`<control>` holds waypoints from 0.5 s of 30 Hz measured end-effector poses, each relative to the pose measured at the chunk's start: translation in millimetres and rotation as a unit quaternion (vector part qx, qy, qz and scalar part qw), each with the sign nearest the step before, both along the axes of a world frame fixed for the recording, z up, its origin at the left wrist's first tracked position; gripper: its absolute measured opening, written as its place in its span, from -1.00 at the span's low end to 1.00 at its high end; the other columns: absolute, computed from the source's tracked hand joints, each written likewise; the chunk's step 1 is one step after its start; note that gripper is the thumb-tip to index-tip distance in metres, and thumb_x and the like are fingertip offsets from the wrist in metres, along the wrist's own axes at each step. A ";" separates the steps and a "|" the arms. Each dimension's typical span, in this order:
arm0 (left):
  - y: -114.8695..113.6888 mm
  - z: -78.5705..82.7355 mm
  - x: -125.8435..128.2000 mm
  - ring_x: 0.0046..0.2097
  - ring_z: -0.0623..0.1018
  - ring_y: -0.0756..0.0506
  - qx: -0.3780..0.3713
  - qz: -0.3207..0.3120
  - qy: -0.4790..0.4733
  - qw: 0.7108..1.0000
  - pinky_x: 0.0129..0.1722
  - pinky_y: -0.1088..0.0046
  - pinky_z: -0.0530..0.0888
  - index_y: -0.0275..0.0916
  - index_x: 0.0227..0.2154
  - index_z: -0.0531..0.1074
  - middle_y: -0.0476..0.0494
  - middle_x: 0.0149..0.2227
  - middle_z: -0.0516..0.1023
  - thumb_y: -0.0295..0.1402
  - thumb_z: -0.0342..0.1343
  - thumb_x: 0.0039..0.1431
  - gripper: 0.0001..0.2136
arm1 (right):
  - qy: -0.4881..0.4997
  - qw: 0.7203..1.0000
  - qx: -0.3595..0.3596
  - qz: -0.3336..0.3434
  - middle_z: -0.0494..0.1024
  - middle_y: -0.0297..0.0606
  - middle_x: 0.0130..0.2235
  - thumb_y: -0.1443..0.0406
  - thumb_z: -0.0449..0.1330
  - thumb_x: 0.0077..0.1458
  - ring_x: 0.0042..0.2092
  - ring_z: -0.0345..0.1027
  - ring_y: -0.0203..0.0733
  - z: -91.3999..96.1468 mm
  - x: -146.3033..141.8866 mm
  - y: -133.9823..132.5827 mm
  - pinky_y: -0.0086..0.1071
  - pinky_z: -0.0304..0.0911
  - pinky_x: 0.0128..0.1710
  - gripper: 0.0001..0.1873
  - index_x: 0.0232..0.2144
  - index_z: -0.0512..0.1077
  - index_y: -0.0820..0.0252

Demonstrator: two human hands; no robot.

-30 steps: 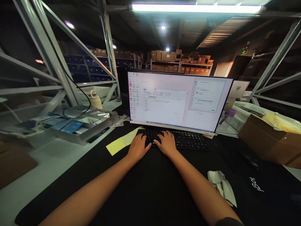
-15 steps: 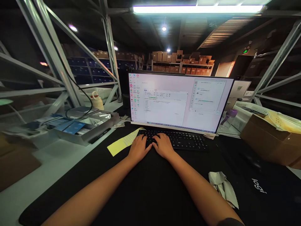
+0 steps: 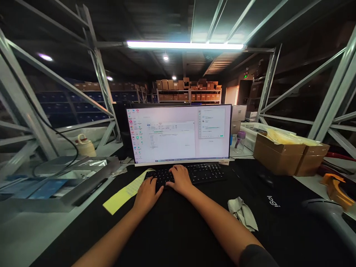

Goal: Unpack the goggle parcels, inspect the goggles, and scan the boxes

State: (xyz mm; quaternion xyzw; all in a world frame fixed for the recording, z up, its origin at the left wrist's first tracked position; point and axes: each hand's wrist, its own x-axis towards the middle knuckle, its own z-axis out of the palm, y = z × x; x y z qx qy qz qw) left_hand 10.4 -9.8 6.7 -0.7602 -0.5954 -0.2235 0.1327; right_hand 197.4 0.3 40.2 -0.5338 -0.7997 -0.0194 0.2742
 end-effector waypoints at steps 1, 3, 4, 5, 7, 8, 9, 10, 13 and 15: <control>-0.3 0.1 0.0 0.16 0.46 -0.37 0.000 0.000 0.000 1.000 0.18 0.10 0.38 -0.45 0.04 0.45 -0.51 0.11 0.46 -0.20 0.06 0.33 -0.59 | -0.010 1.000 -0.006 0.001 0.40 -0.11 0.17 0.21 0.37 0.09 0.23 0.22 -0.01 4.3 5.3 -1.6 -0.11 0.14 0.22 -0.55 0.03 0.43 0.12; -1.4 0.6 0.1 0.17 0.45 -0.38 0.000 0.000 0.004 1.000 0.19 0.08 0.37 -0.45 0.05 0.44 -0.52 0.13 0.45 -0.21 0.05 0.33 -0.59 | -0.036 0.999 -0.022 0.002 0.45 -0.16 0.13 0.23 0.35 0.10 0.14 0.33 -0.05 13.4 22.0 -4.6 -0.20 0.22 0.14 -0.65 -0.05 0.48 0.11; -2.3 0.9 0.3 0.17 0.45 -0.38 0.000 -0.002 0.007 1.000 0.20 0.07 0.37 -0.45 0.05 0.44 -0.52 0.13 0.45 -0.21 0.05 0.33 -0.60 | -0.050 0.998 -0.029 -0.002 0.49 -0.18 0.09 0.24 0.35 0.09 0.09 0.37 -0.07 17.9 34.7 -6.1 -0.23 0.25 0.10 -0.70 -0.10 0.51 0.10; -3.3 1.2 0.7 0.17 0.45 -0.38 0.000 -0.005 0.012 1.000 0.20 0.07 0.37 -0.44 0.04 0.45 -0.51 0.13 0.45 -0.22 0.05 0.33 -0.61 | -0.062 0.997 -0.036 -0.012 0.52 -0.19 0.04 0.25 0.34 0.08 0.06 0.39 -0.06 22.1 51.2 -7.8 -0.24 0.26 0.08 -0.75 -0.14 0.53 0.10; -5.9 1.7 1.9 0.15 0.47 -0.36 0.000 -0.011 0.024 1.000 0.19 0.08 0.37 -0.41 0.04 0.45 -0.48 0.11 0.47 -0.23 0.05 0.32 -0.63 | -0.077 0.994 -0.047 -0.056 0.58 -0.17 -0.08 0.27 0.31 0.08 0.02 0.42 -0.01 28.7 96.4 -12.2 -0.22 0.27 0.05 -0.82 -0.21 0.55 0.13; -7.3 2.0 2.7 0.14 0.48 -0.35 0.000 -0.014 0.029 0.999 0.19 0.09 0.38 -0.39 0.03 0.45 -0.46 0.10 0.49 -0.24 0.06 0.31 -0.64 | -0.078 0.992 -0.048 -0.091 0.58 -0.13 -0.08 0.28 0.27 0.10 0.02 0.43 0.02 30.8 124.8 -15.3 -0.19 0.26 0.05 -0.81 -0.19 0.55 0.15; -8.7 2.2 3.8 0.13 0.48 -0.34 0.000 -0.017 0.034 0.999 0.20 0.09 0.37 -0.37 0.03 0.46 -0.43 0.09 0.49 -0.25 0.07 0.30 -0.65 | -0.077 0.987 -0.051 -0.129 0.59 -0.08 -0.07 0.28 0.25 0.11 0.02 0.44 0.06 31.8 156.1 -19.2 -0.15 0.27 0.05 -0.78 -0.16 0.55 0.17; -10.0 2.5 4.9 0.13 0.48 -0.33 0.000 -0.018 0.037 0.999 0.20 0.09 0.37 -0.36 0.02 0.46 -0.42 0.09 0.50 -0.27 0.09 0.29 -0.67 | -0.073 0.981 -0.055 -0.173 0.59 -0.03 -0.07 0.29 0.21 0.13 0.00 0.46 0.10 31.7 189.3 -24.0 -0.11 0.29 0.03 -0.77 -0.15 0.55 0.21; -12.7 3.3 7.9 0.15 0.47 -0.34 -0.002 -0.019 0.037 0.999 0.21 0.08 0.35 -0.35 -0.01 0.46 -0.41 0.10 0.49 -0.30 0.12 0.25 -0.69 | -0.055 0.953 -0.057 -0.292 0.57 0.14 -0.02 0.27 0.12 0.15 0.02 0.46 0.22 23.9 286.7 -42.8 0.00 0.32 0.03 -0.67 -0.09 0.52 0.30; -13.6 3.7 9.1 0.15 0.47 -0.34 -0.003 -0.018 0.032 0.999 0.21 0.07 0.35 -0.34 0.00 0.46 -0.41 0.10 0.49 -0.32 0.12 0.24 -0.69 | -0.045 0.939 -0.041 -0.340 0.50 0.17 0.09 0.20 0.11 0.14 0.12 0.40 0.25 12.0 338.7 -55.7 0.04 0.28 0.11 -0.57 0.00 0.47 0.29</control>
